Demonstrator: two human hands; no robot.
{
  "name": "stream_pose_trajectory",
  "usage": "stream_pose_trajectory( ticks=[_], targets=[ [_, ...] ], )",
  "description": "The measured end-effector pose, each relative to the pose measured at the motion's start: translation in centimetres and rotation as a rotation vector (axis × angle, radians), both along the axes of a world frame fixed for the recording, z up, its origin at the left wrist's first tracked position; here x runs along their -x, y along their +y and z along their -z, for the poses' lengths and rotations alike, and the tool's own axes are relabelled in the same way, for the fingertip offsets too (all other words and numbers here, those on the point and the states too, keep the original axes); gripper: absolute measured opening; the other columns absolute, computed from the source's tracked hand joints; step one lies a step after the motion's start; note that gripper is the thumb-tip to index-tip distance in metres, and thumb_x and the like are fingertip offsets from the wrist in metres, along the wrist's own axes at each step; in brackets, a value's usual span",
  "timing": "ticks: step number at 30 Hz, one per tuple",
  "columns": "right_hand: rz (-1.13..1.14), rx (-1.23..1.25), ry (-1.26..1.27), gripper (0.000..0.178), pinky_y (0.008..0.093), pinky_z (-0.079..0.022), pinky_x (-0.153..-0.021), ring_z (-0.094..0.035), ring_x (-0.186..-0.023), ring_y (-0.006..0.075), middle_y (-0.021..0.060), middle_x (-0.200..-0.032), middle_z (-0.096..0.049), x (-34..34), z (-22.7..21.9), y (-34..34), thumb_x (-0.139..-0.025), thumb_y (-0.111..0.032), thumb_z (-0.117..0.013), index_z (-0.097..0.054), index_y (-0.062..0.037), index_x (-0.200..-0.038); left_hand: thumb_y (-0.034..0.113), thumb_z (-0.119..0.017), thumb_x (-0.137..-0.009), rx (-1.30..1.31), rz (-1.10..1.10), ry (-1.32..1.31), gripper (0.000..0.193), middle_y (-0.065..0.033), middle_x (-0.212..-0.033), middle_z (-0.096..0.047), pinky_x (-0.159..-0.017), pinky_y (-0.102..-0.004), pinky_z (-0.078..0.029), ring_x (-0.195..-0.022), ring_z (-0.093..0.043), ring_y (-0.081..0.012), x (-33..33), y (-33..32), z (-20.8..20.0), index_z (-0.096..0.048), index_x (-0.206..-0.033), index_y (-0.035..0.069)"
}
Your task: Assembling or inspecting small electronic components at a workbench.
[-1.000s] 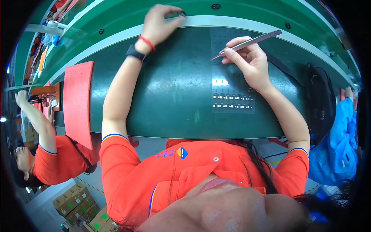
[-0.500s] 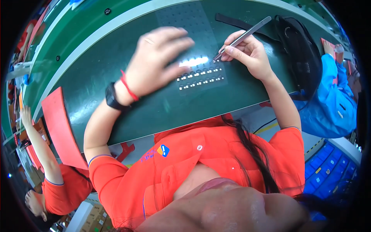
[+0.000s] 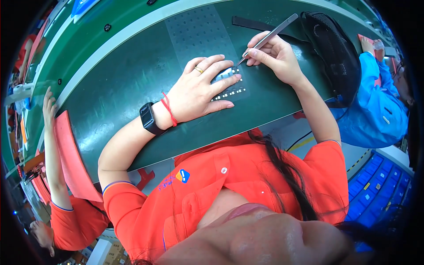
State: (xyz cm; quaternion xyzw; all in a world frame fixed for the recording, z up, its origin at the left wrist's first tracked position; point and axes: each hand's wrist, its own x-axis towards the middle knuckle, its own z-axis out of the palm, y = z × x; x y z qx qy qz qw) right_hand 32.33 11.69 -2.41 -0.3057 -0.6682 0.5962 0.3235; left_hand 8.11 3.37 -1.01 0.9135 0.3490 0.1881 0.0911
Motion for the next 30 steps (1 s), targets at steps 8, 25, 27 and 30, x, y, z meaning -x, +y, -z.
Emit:
stream_pose_trajectory(
  ticks=[8,25,27,30],
  targets=[
    [-0.006,0.046,0.017,0.013,0.0231,-0.054,-0.074,-0.066,-0.081,0.0129,0.0119,-0.093,-0.067,0.1,-0.11,0.13,-0.091,-0.007,-0.061,-0.056,-0.0007,-0.102,0.042,-0.069,-0.08,0.006,0.001,-0.014,0.051,-0.0101,-0.128,-0.05,-0.102,-0.0425,-0.034,-0.125,-0.043,-0.0282,0.08,0.1,0.09,-0.057,-0.123,0.016],
    [-0.019,0.007,0.008,0.015,0.0236,-0.053,-0.072,-0.065,-0.077,0.0129,0.0122,-0.092,-0.066,-0.07,-0.08,0.14,-0.092,-0.008,-0.06,-0.056,-0.0003,-0.104,0.042,-0.067,-0.081,-0.033,0.01,-0.005,0.051,-0.0105,-0.128,-0.051,-0.101,-0.0432,-0.035,-0.124,-0.043,-0.0288,0.11,0.06,0.26,-0.058,-0.123,0.015],
    [-0.033,0.013,-0.012,0.014,0.0235,-0.053,-0.072,-0.065,-0.077,0.0124,0.0123,-0.093,-0.066,-0.18,-0.13,0.23,-0.092,-0.006,-0.059,-0.056,0.0001,-0.103,0.041,-0.067,-0.081,-0.023,0.015,-0.017,0.049,-0.0116,-0.127,-0.05,-0.101,-0.0438,-0.035,-0.124,-0.043,-0.0299,0.13,0.09,0.19,-0.058,-0.123,0.017],
    [-0.059,0.033,0.02,0.013,0.0232,-0.053,-0.072,-0.064,-0.076,0.0123,0.0119,-0.092,-0.067,0.04,-0.27,0.56,-0.092,-0.006,-0.058,-0.056,-0.0005,-0.103,0.041,-0.067,-0.082,-0.029,0.032,0.005,0.048,-0.0134,-0.127,-0.05,-0.1,-0.0444,-0.036,-0.123,-0.044,-0.0313,0.44,-0.01,0.01,-0.057,-0.124,0.019]
  ],
)
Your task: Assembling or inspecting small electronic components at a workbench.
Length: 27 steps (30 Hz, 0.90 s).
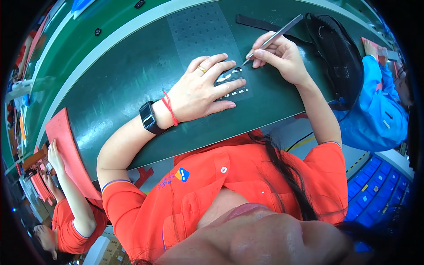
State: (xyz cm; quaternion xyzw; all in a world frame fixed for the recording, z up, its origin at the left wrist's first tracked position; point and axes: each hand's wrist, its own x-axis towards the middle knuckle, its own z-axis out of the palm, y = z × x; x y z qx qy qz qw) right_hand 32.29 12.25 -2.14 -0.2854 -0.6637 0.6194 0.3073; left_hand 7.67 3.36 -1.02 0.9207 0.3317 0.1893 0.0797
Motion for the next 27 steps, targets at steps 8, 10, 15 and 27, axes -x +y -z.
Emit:
stream_pose_trajectory(
  ticks=[8,10,15,27],
  targets=[
    [0.183,0.198,0.164,0.015,0.022,-0.049,-0.067,-0.062,-0.071,0.0117,0.0123,-0.09,-0.066,-1.1,-0.3,1.4,-0.093,-0.012,-0.058,-0.055,-0.0023,-0.104,0.036,-0.074,-0.075,-0.046,-0.038,-0.362,0.051,-0.0165,-0.111,-0.059,-0.091,-0.0427,-0.044,-0.105,-0.057,-0.0336,1.9,4.0,-1.3,-0.059,-0.113,0.007],
    [0.182,0.212,0.19,0.014,0.0218,-0.048,-0.065,-0.062,-0.071,0.0121,0.0131,-0.09,-0.065,-1.3,0.0,1.6,-0.093,-0.011,-0.057,-0.055,-0.0025,-0.104,0.029,-0.074,-0.075,-0.204,-0.279,-0.329,0.043,-0.0153,-0.105,-0.062,-0.086,-0.0426,-0.046,-0.099,-0.058,-0.0349,5.0,7.2,-1.2,-0.06,-0.108,0.006],
    [0.153,0.2,0.193,0.012,0.0213,-0.048,-0.065,-0.063,-0.071,0.0124,0.0138,-0.09,-0.066,-1.4,0.1,1.5,-0.094,-0.009,-0.056,-0.055,-0.0026,-0.104,0.023,-0.074,-0.075,-0.303,-1.018,-0.092,0.042,-0.0164,-0.099,-0.059,-0.082,-0.042,-0.046,-0.094,-0.057,-0.0338,11.4,12.5,-0.5,-0.061,-0.109,0.003],
    [0.192,0.225,0.088,0.017,0.0212,-0.047,-0.062,-0.062,-0.069,0.0118,0.0125,-0.09,-0.066,0.6,-0.9,1.2,-0.093,-0.012,-0.058,-0.056,-0.0012,-0.105,0.024,-0.073,-0.076,-0.035,-0.61,-0.284,0.026,-0.0067,-0.08,-0.063,-0.066,-0.03,-0.051,-0.065,-0.061,-0.0174,9.7,6.8,-0.8,-0.071,-0.098,0.012]
  ],
)
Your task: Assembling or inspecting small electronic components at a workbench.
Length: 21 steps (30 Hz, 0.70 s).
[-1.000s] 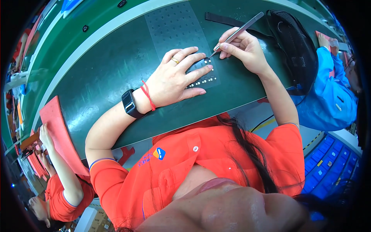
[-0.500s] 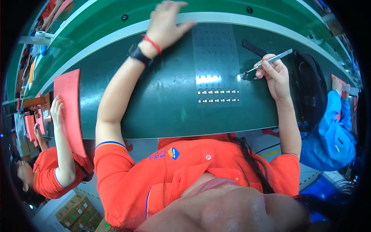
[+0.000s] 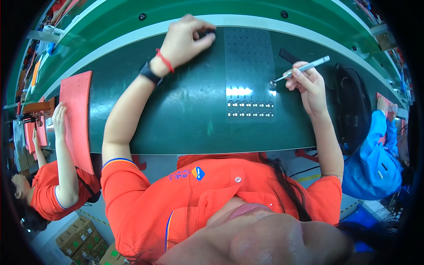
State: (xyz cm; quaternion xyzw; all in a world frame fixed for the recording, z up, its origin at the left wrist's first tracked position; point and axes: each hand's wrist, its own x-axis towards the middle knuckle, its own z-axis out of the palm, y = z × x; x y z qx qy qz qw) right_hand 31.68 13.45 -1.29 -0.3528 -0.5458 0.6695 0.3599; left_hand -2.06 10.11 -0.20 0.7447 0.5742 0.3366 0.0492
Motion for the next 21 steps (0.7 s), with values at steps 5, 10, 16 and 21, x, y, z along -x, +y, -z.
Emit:
stream_pose_trajectory(
  ticks=[5,10,16,21],
  targets=[
    [-0.111,-0.072,-0.004,0.024,0.0215,-0.049,-0.064,-0.064,-0.072,0.0117,0.011,-0.089,-0.066,4.2,-1.6,0.6,-0.091,-0.017,-0.061,-0.057,0.0001,-0.108,0.035,-0.081,-0.068,0.035,0.085,0.081,0.031,-0.0005,-0.074,-0.058,-0.077,-0.0301,-0.04,-0.066,-0.056,-0.0146,-3.0,-6.8,-0.1,-0.069,-0.084,0.011],
    [-0.23,-0.098,0.018,0.027,0.0245,-0.053,-0.068,-0.067,-0.076,0.0161,0.0129,-0.089,-0.066,9.3,-1.4,-0.1,-0.091,-0.017,-0.062,-0.056,0.0022,-0.109,0.036,-0.081,-0.065,0.012,0.055,0.122,0.038,-0.0006,-0.081,-0.057,-0.084,-0.0339,-0.037,-0.078,-0.056,-0.0184,-3.3,-8.4,0.7,-0.068,-0.091,0.011],
    [-0.245,-0.097,0.046,0.023,0.0257,-0.054,-0.072,-0.068,-0.08,0.0179,0.0117,-0.089,-0.065,11.8,0.4,-1.0,-0.094,-0.015,-0.058,-0.053,0.0005,-0.109,0.026,-0.077,-0.069,0.138,0.051,-0.001,0.034,-0.0008,-0.087,-0.056,-0.089,-0.0363,-0.033,-0.089,-0.055,-0.0174,-2.6,-9.4,0.6,-0.069,-0.099,0.013],
    [-0.264,-0.149,0.037,0.021,0.0255,-0.053,-0.075,-0.067,-0.084,0.0167,0.0109,-0.091,-0.064,11.6,0.6,-1.9,-0.095,-0.014,-0.056,-0.052,-0.0007,-0.111,0.018,-0.074,-0.071,0.147,0.045,0.013,0.031,-0.0009,-0.089,-0.057,-0.088,-0.0323,-0.033,-0.085,-0.055,-0.0163,-2.7,-9.4,0.5,-0.07,-0.1,0.013]
  ],
)
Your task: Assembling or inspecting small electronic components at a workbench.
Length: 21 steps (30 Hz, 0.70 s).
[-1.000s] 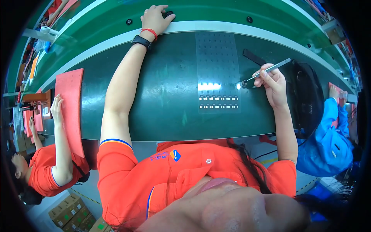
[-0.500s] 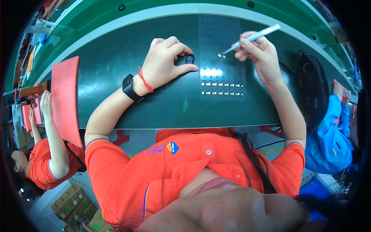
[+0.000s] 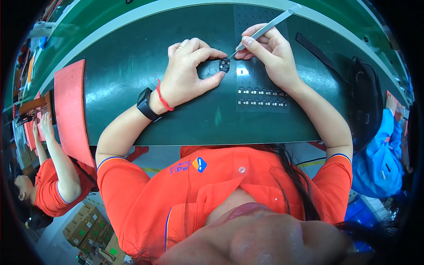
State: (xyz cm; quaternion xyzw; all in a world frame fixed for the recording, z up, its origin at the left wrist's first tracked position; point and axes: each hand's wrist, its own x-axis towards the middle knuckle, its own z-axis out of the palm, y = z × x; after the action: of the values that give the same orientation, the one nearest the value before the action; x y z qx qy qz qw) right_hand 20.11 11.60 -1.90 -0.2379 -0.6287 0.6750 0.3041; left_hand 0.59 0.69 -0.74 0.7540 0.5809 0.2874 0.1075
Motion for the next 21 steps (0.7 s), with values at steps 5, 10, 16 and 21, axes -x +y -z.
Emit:
stream_pose_trajectory(
  ticks=[5,10,16,21],
  targets=[
    [0.006,-0.062,-0.008,0.019,0.0254,-0.053,-0.077,-0.066,-0.086,0.0156,0.01,-0.092,-0.063,-0.05,0.34,-0.37,-0.095,-0.011,-0.055,-0.051,-0.0008,-0.111,0.022,-0.074,-0.071,0.015,-0.026,-0.026,0.028,-0.0007,-0.086,-0.056,-0.092,-0.0367,-0.032,-0.089,-0.055,-0.0175,-0.14,0.02,0.35,-0.07,-0.097,0.014],
    [-0.004,-0.099,-0.016,0.019,0.026,-0.054,-0.079,-0.066,-0.086,0.0157,0.0099,-0.093,-0.063,-0.21,0.36,-0.36,-0.095,-0.01,-0.055,-0.051,-0.0004,-0.11,0.021,-0.075,-0.071,0.016,-0.021,-0.026,0.027,-0.0005,-0.087,-0.057,-0.092,-0.0371,-0.032,-0.09,-0.055,-0.0174,-0.11,0.05,0.2,-0.07,-0.097,0.014],
    [-0.005,-0.096,-0.007,0.019,0.0266,-0.054,-0.08,-0.066,-0.087,0.0158,0.0102,-0.093,-0.063,-0.09,0.36,-0.35,-0.095,-0.01,-0.055,-0.051,0.0001,-0.11,0.022,-0.075,-0.072,0.028,-0.019,-0.046,0.027,-0.0002,-0.086,-0.057,-0.092,-0.0369,-0.031,-0.089,-0.055,-0.0171,0.01,0.1,0.32,-0.07,-0.097,0.014],
    [-0.006,-0.107,-0.009,0.018,0.027,-0.054,-0.08,-0.066,-0.087,0.0157,0.0102,-0.093,-0.063,-0.11,0.44,-0.44,-0.095,-0.01,-0.055,-0.051,0.0002,-0.11,0.022,-0.075,-0.072,0.03,-0.01,-0.045,0.027,-0.0001,-0.086,-0.057,-0.091,-0.0365,-0.031,-0.089,-0.055,-0.0171,0.09,0.12,0.37,-0.07,-0.098,0.015]
  ],
)
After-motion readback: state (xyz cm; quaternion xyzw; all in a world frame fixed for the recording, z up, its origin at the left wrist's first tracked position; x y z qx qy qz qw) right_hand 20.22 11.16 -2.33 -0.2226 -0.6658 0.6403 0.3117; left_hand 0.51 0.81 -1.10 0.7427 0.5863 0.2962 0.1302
